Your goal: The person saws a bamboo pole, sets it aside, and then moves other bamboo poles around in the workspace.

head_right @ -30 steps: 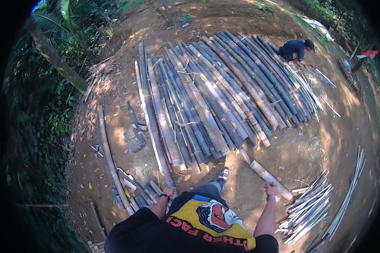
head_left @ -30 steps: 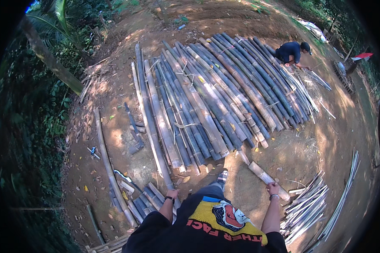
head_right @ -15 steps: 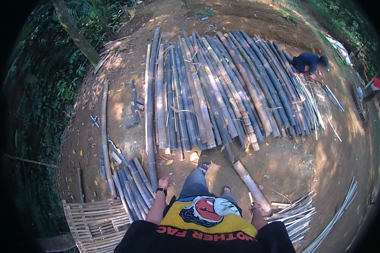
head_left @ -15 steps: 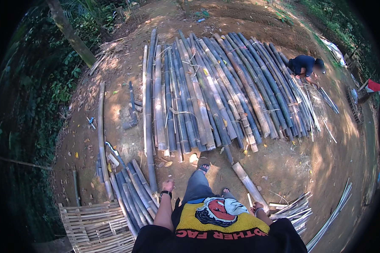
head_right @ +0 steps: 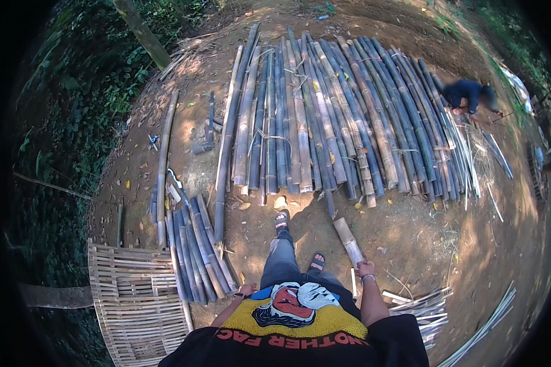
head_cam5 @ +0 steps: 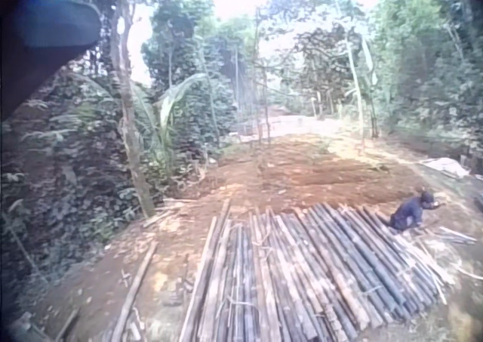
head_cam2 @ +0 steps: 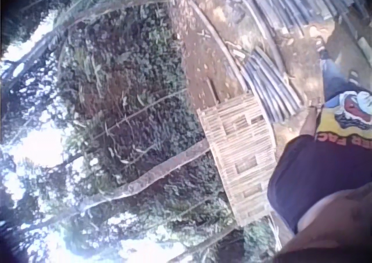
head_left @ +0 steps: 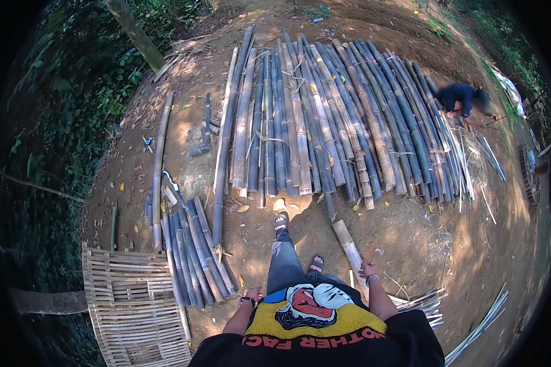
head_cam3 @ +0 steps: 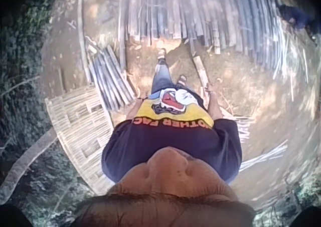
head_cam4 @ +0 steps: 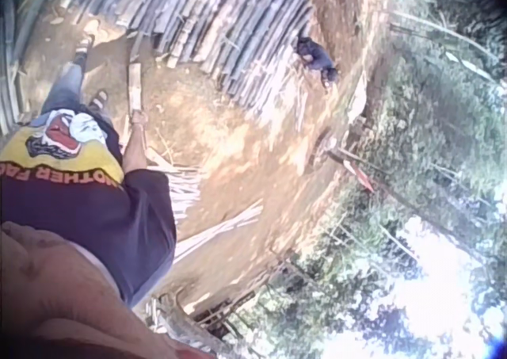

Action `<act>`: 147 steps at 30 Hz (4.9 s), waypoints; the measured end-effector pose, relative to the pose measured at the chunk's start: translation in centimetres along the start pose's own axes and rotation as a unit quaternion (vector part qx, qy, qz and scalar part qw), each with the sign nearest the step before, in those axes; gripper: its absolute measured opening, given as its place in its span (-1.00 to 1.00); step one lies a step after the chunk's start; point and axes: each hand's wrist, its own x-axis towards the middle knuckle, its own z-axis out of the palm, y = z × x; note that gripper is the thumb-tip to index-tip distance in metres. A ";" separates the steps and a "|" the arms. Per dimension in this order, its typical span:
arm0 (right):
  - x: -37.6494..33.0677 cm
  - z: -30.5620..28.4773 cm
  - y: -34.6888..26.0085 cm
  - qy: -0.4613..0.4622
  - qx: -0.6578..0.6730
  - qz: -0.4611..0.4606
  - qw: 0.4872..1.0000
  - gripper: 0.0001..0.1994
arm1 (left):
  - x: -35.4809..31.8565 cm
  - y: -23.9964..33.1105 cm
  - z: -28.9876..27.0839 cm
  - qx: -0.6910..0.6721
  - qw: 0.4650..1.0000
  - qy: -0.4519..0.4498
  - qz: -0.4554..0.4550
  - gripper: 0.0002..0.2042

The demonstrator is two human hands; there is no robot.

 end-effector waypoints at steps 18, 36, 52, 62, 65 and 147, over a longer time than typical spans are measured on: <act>-1.0 3.4 0.2 -0.033 -0.032 0.055 0.997 -0.65 | 0.1 0.9 -2.3 0.017 0.999 0.033 0.022 -0.81; -1.8 20.9 -11.0 0.035 0.025 0.068 0.997 -0.80 | 12.2 16.6 -23.2 -0.221 0.970 0.081 -0.057 -0.71; -8.4 25.7 -10.0 0.096 0.107 0.084 0.986 -0.77 | 17.6 30.1 -28.4 -0.087 0.996 -0.014 -0.012 -0.79; -10.8 25.8 -3.7 0.089 0.152 0.168 0.970 -0.76 | 17.2 29.0 -26.2 -0.059 0.998 -0.015 -0.016 -0.82; -9.2 25.5 -3.1 0.068 0.153 0.169 0.971 -0.75 | 16.9 29.0 -25.1 -0.039 0.999 -0.010 -0.003 -0.82; 16.2 59.2 -9.5 -0.196 0.577 0.165 0.776 -0.68 | 70.8 32.7 -5.0 0.302 0.892 0.333 0.044 0.00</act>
